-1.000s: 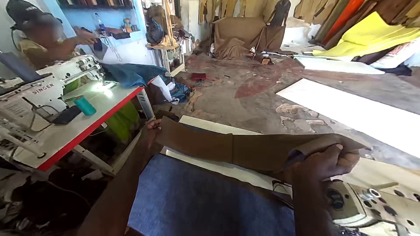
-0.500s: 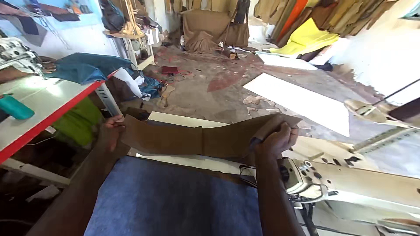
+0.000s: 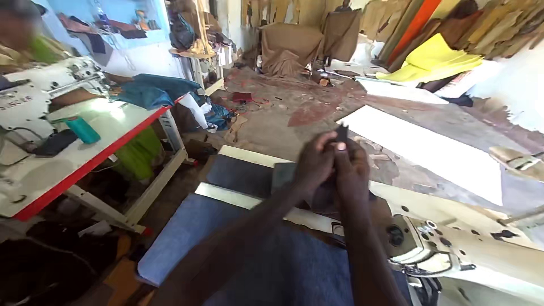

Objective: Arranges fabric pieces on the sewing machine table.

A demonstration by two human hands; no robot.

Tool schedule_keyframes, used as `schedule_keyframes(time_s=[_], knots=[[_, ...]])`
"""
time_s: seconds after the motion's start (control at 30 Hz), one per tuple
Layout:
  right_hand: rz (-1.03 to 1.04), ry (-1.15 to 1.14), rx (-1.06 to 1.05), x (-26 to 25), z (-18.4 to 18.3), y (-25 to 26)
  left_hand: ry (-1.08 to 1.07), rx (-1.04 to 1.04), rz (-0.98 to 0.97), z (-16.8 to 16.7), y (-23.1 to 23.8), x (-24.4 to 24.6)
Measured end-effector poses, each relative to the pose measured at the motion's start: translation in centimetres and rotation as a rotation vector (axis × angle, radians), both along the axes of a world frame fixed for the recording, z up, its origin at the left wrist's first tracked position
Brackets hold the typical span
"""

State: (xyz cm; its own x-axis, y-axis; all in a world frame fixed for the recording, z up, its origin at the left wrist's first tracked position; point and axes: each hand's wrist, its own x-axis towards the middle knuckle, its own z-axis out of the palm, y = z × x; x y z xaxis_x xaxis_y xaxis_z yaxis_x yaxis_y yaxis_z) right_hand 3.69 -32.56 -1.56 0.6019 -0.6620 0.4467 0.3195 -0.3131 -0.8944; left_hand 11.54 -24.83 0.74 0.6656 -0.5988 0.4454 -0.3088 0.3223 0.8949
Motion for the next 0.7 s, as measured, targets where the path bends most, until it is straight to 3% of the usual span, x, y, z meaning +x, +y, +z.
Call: schedule_keyframes(time_s=[0.07, 0.13, 0.2, 0.3, 0.4, 0.5, 0.7], knots=[[-0.118, -0.072, 0.036, -0.9, -0.2, -1.8, 0.137, -0.105, -0.090, -0.7, -1.2, -1.6], [-0.249, -0.066, 0.030, -2.3, -0.3, -3.6, 0.055, -0.115, 0.010, -2.9, -0.9, -0.8], [-0.312, -0.066, 0.044, -3.5, 0.0, -4.4, -0.095, 0.027, 0.202, -6.9, 0.2, 1.3], [-0.271, -0.124, 0.074, -3.5, 1.3, -4.4, -0.037, 0.253, 0.331, -12.8, 3.5, 3.0], [-0.212, -0.147, 0.046, -3.0, 2.8, -3.8, 0.188, 0.322, 0.288, -16.1, 6.8, 1.5], [-0.186, -0.186, 0.042, -2.8, 4.8, -2.9, 0.522, 0.288, 0.135, -17.3, 8.3, -0.5], [-0.046, -0.189, 0.023, -4.8, 8.0, -1.5, 1.064, -0.015, -0.051, -17.9, 7.6, 0.6]])
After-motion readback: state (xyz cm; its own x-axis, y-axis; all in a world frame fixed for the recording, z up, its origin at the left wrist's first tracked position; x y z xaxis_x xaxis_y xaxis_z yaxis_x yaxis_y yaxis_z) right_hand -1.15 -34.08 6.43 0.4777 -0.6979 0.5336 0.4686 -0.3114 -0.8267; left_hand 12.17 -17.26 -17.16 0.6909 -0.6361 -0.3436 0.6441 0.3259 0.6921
